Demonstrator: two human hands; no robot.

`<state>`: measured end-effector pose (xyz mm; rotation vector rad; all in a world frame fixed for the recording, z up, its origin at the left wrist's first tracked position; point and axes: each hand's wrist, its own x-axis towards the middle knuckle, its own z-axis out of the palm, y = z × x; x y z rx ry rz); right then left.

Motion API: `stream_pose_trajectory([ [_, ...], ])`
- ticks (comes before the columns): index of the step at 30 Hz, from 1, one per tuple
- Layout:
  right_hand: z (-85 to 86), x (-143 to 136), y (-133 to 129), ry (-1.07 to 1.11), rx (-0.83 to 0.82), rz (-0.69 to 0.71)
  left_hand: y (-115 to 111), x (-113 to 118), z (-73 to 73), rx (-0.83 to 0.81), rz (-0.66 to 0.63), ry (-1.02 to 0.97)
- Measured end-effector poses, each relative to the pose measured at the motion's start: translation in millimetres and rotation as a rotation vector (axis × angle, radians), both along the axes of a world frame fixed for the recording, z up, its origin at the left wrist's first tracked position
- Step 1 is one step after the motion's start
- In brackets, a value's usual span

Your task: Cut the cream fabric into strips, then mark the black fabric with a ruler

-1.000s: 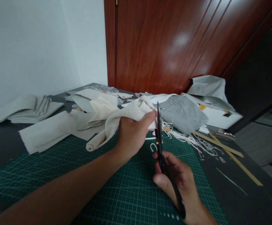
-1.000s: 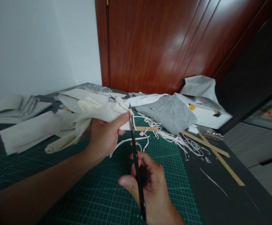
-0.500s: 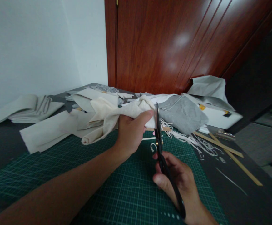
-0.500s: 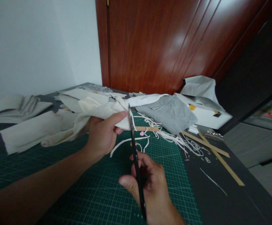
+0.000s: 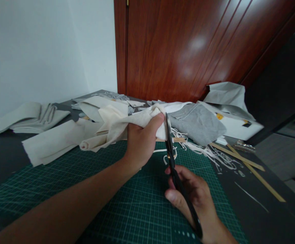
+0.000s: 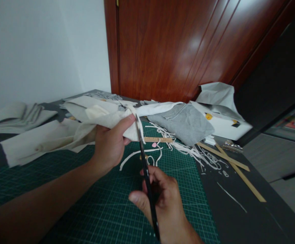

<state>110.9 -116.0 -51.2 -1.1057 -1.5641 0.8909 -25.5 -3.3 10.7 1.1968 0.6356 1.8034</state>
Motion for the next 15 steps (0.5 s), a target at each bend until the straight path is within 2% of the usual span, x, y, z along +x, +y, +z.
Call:
stream_pose_trajectory([
  [6,-8.2,2.3,1.8,0.079,-0.024,0.033,-0.8,1.4,2.4,0.014,0.024,0.041],
  [11,-7.8,2.6,0.6,0.108,-0.087,0.04,-0.6,2.2,-2.4,0.04,0.088,0.017],
  [13,-7.2,3.5,0.4,0.108,-0.096,0.047,-0.4,2.6,-3.9,0.02,0.055,-0.015],
  [15,-7.7,5.7,0.9,0.103,-0.097,0.064,-0.9,3.4,-2.8,-0.069,-0.008,-0.054],
])
